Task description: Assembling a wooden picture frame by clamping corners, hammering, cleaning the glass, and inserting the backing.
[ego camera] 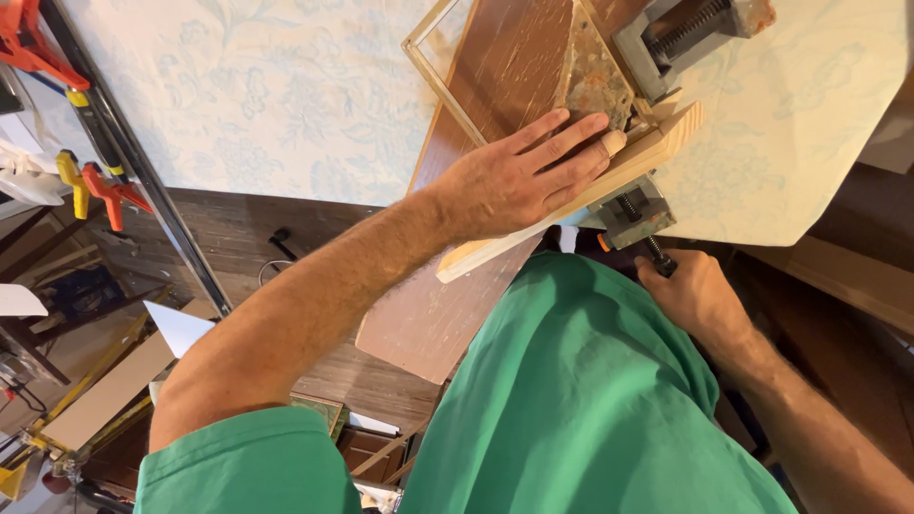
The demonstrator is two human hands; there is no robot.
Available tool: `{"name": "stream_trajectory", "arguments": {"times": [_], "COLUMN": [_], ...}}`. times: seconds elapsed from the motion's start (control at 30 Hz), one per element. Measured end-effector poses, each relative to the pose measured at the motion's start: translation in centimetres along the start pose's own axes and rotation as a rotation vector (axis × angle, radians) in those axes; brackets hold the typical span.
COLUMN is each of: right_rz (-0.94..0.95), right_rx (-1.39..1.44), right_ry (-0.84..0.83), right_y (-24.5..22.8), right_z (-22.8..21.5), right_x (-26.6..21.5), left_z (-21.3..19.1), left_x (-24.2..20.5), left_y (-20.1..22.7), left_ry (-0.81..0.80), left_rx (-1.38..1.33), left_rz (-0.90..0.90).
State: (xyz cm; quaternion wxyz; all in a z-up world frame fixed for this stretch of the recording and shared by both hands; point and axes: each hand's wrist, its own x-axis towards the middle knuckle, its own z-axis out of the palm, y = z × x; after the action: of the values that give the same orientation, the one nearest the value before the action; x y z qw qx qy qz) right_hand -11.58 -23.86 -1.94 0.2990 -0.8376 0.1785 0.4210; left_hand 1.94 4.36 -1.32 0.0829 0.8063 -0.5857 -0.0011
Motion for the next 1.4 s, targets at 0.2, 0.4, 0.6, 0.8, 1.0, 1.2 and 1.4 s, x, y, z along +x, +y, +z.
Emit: {"name": "stream_trajectory", "arguments": {"times": [0.2,0.4,0.6,0.8,1.0,1.2,1.4], "right_rz": [-0.011,-0.037,-0.014,-0.072,-0.196,-0.443,-0.876], "right_rx": [-0.034,0.039,0.543,0.617,-0.576,-0.359,-0.332], "right_ry": [0.048,-0.035,-0.570,-0.496,0.056,0.267,0.561], "right_y": [1.9,-0.1,3.5,5.8,2.7,-8.5,-7.5], "right_z": [0.5,-1.5,-1.9,-0.5,-2.4,-6.7,-3.3], "right_x": [0.3,1.6,3.4,3.4,0.4,-1.2,2.5], "left_z": [0.2,0.4,0.7,0.5,-1.8,-1.9,-2.6], "left_x": [0.1,0.1,0.2,0.3,0.4,0.7,1.2], "left_y": [0.1,0.3,0.5,0.5,0.8,1.1,1.1], "left_ry": [0.018,0.091,0.105,0.098,-0.044,0.026,0.045], "left_rx": [0.017,0.004,-0.011,0.000,0.082,0.069,0.094], "left_rz": [0.003,-0.011,-0.015,-0.021,-0.054,-0.078,-0.087]}}
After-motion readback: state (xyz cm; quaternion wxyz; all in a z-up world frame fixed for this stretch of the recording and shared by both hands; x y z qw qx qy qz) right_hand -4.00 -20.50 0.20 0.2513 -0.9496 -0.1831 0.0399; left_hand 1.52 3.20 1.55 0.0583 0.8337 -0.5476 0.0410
